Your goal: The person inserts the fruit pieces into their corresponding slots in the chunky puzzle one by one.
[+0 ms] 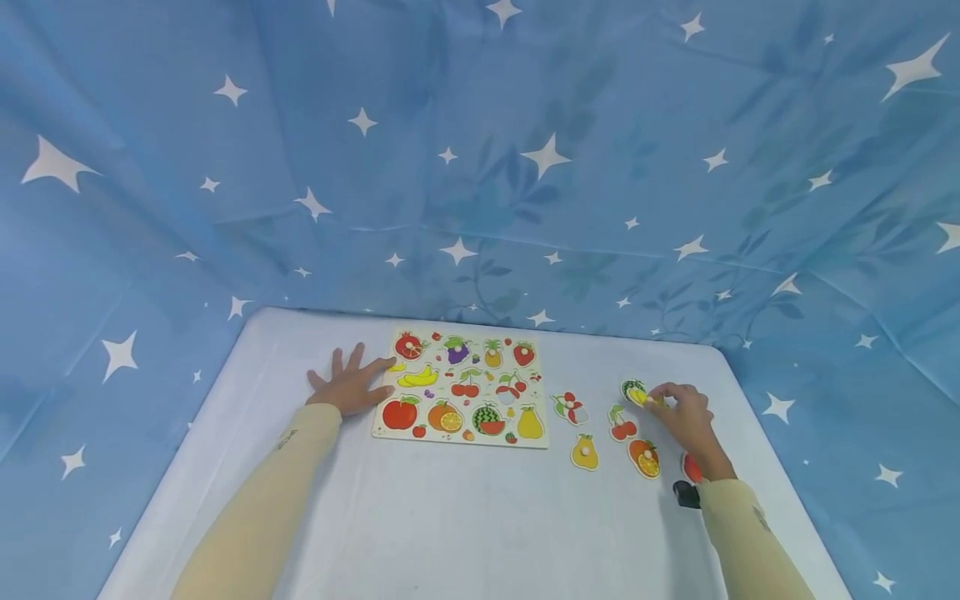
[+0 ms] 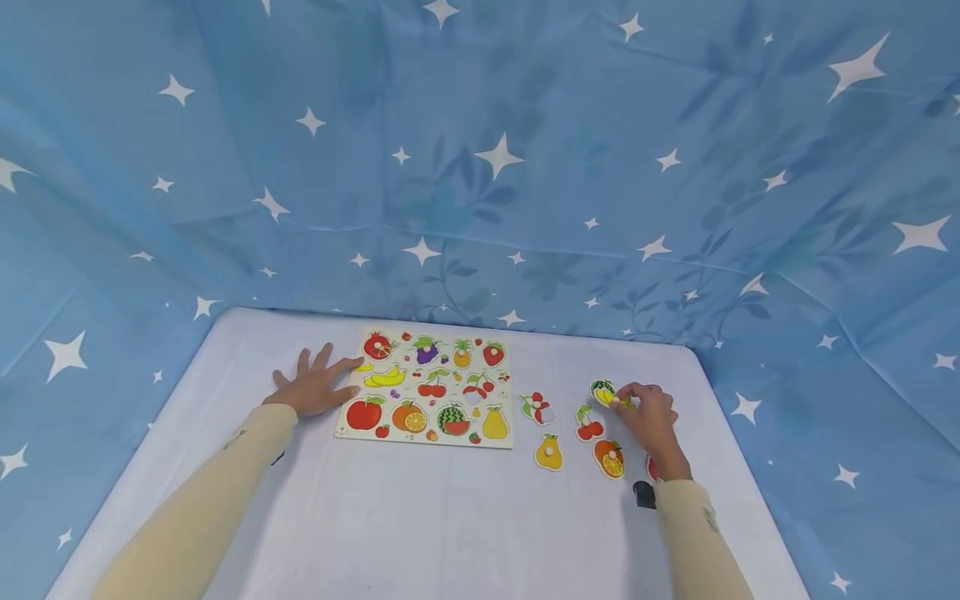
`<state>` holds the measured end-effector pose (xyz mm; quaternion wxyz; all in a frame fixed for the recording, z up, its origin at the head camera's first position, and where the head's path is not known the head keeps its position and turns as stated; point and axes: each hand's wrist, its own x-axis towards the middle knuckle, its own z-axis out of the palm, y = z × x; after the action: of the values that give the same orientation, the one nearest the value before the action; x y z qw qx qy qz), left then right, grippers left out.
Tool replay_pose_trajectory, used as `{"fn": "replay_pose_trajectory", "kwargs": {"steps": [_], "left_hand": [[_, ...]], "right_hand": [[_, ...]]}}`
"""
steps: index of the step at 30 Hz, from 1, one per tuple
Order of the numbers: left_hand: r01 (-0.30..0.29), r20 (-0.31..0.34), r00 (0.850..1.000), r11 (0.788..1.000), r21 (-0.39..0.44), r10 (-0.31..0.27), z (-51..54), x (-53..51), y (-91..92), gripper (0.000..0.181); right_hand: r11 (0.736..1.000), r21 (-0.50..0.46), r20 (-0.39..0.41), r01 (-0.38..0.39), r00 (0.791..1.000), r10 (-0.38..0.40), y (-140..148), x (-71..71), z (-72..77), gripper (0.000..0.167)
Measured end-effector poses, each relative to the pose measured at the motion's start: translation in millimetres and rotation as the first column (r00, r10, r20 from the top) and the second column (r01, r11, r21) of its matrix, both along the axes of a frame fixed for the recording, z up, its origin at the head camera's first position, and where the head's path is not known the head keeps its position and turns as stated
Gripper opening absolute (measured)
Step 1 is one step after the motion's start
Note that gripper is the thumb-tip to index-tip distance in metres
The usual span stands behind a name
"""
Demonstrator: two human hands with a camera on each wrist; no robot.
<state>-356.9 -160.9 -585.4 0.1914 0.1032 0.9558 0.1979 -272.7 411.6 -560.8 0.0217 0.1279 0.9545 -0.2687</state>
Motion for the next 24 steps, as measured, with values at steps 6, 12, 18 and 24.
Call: {"fn": "replay_pose_trajectory", "kwargs": {"steps": [6, 12, 18, 24], "left_hand": [[-0.011, 0.002, 1.000, 1.000, -0.006, 0.011, 1.0, 1.2, -5.3, 0.067], [0.003, -0.007, 1.000, 1.000, -0.003, -0.003, -1.5, -1.2, -1.9, 0.066], [-0.004, -0.010, 1.000, 1.000, -0.012, 0.004, -6.3, -3.9, -1.4, 0.066], [-0.011, -0.015, 1.000, 1.000, -0.007, 0.011, -6.8, -5.6, -1.5, 0.065]], "right_hand": [[0.999, -0.003, 0.003, -0.046, 0.999, 0.046, -24.2, -16.6, 7.1, 0.025], [0.997, 0.031, 0.002, -0.075, 0.997, 0.075, -43.3, -29.8, 10.6, 0.022], [0.995, 0.009, 0.003, -0.104, 0.995, 0.104, -65.9, -42.9, 5.3, 0.019], [0.986, -0.038, -0.027, -0.161, 0.987, 0.160, -92.0, -55.4, 3.3, 0.018]]}}
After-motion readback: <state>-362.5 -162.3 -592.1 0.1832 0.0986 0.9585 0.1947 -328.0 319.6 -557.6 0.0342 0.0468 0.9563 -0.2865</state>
